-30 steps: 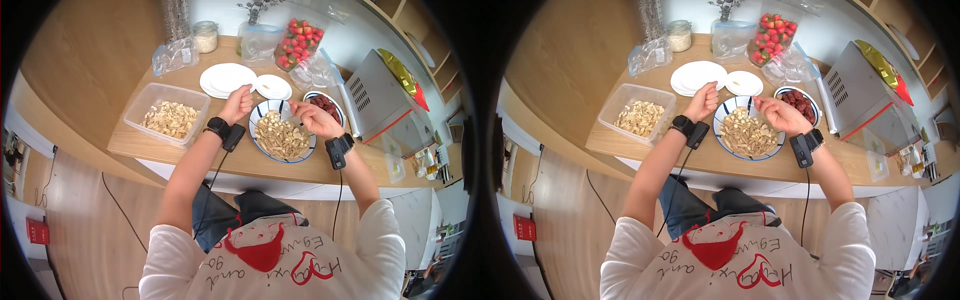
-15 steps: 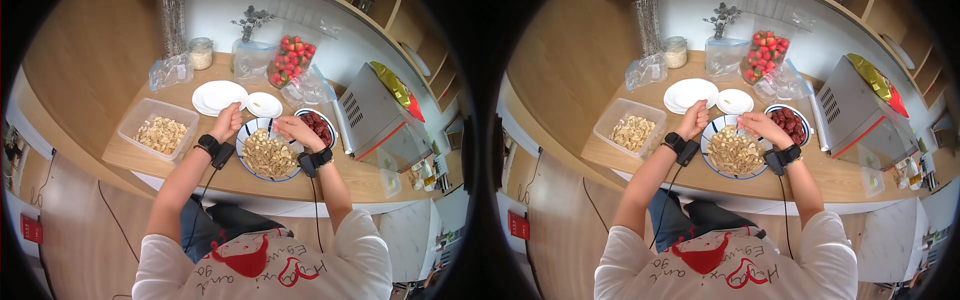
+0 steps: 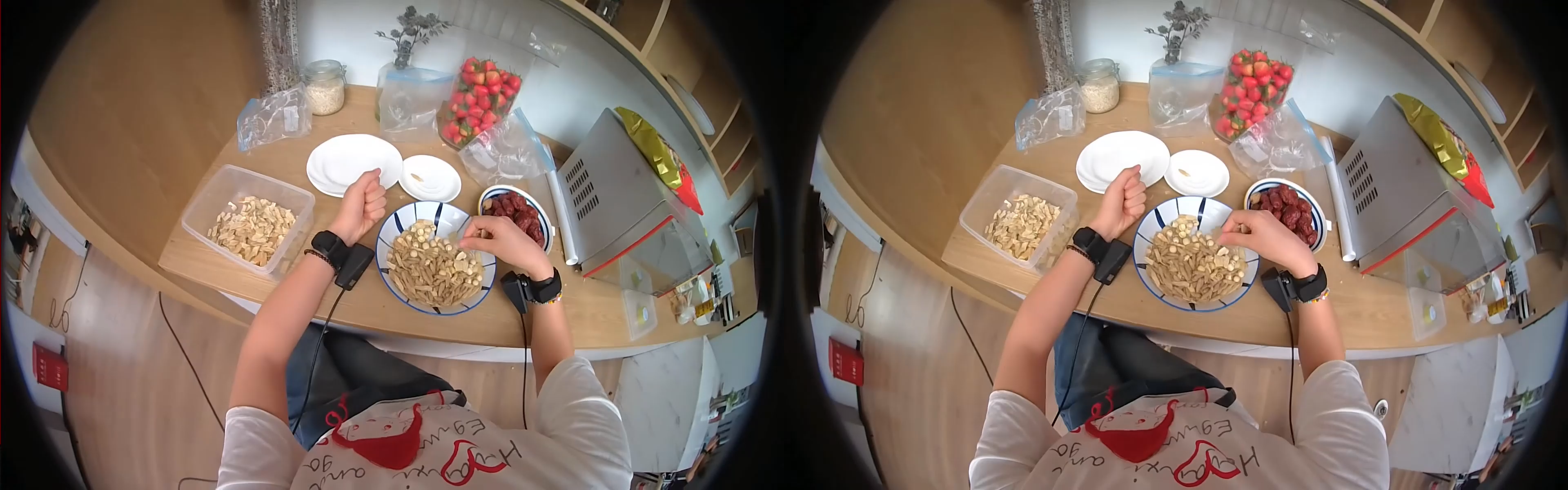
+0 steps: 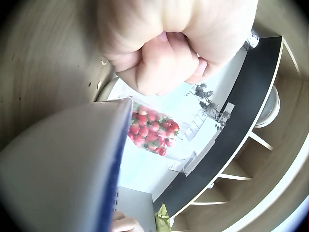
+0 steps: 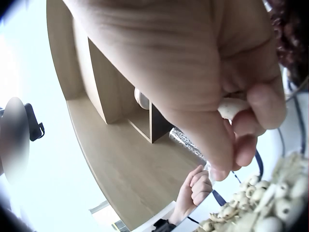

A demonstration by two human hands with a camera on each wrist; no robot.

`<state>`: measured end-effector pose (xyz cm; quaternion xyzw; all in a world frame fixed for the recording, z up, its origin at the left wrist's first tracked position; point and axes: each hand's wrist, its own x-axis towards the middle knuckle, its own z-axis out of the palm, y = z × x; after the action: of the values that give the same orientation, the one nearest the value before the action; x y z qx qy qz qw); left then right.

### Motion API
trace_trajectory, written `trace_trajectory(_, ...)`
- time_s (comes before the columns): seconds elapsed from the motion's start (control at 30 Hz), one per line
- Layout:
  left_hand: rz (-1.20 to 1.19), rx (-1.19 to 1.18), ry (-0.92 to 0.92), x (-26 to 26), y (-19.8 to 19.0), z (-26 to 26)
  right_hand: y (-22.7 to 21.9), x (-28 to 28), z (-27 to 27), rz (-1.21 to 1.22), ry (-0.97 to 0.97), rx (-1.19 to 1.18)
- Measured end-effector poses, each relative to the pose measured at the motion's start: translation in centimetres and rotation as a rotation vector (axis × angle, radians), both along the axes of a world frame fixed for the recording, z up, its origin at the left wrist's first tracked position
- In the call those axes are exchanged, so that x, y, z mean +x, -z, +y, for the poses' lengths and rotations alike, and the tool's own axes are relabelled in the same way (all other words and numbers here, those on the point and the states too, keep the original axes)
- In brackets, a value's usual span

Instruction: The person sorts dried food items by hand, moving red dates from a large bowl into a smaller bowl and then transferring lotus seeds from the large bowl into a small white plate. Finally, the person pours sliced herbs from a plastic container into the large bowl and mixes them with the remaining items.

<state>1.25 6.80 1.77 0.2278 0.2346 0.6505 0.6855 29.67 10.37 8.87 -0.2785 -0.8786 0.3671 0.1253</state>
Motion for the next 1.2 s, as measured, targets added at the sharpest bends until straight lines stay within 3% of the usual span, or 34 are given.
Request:
trace_trajectory(0.43,-0.065,-0.074,0.015,-0.2,-0.4,-0.1,2.2,0.1,-0.9,-0.176,-0.021,0.068)
trace_trajectory(0.53,-0.043,-0.051,0.026,-0.6,-0.1,-0.5,2.7,0.0,-0.6,-0.114,-0.116,0.177)
trace_trajectory(0.67,-0.081,-0.065,0.09,-1.1,-0.3,-1.1,2.4,-0.4,-0.7,-0.039,-0.097,0.083)
trace_trajectory(0.77,-0.119,-0.07,0.127,-1.3,-0.3,-1.5,2.1,-0.6,-0.3,-0.126,-0.02,-0.074)
trace_trajectory(0.87,-0.145,-0.079,0.178,-1.6,-0.2,-1.5,1.7,-1.0,-0.7,-0.056,0.084,-0.325)
trace_trajectory(1.0,-0.143,-0.133,0.263,-1.7,0.0,-1.5,3.0,-1.8,0.9,0.025,-0.065,-0.329)
trace_trajectory(1.2,-0.206,-0.164,0.28,-1.7,-0.1,-1.8,3.1,-1.3,0.9,0.091,-0.107,-0.546)
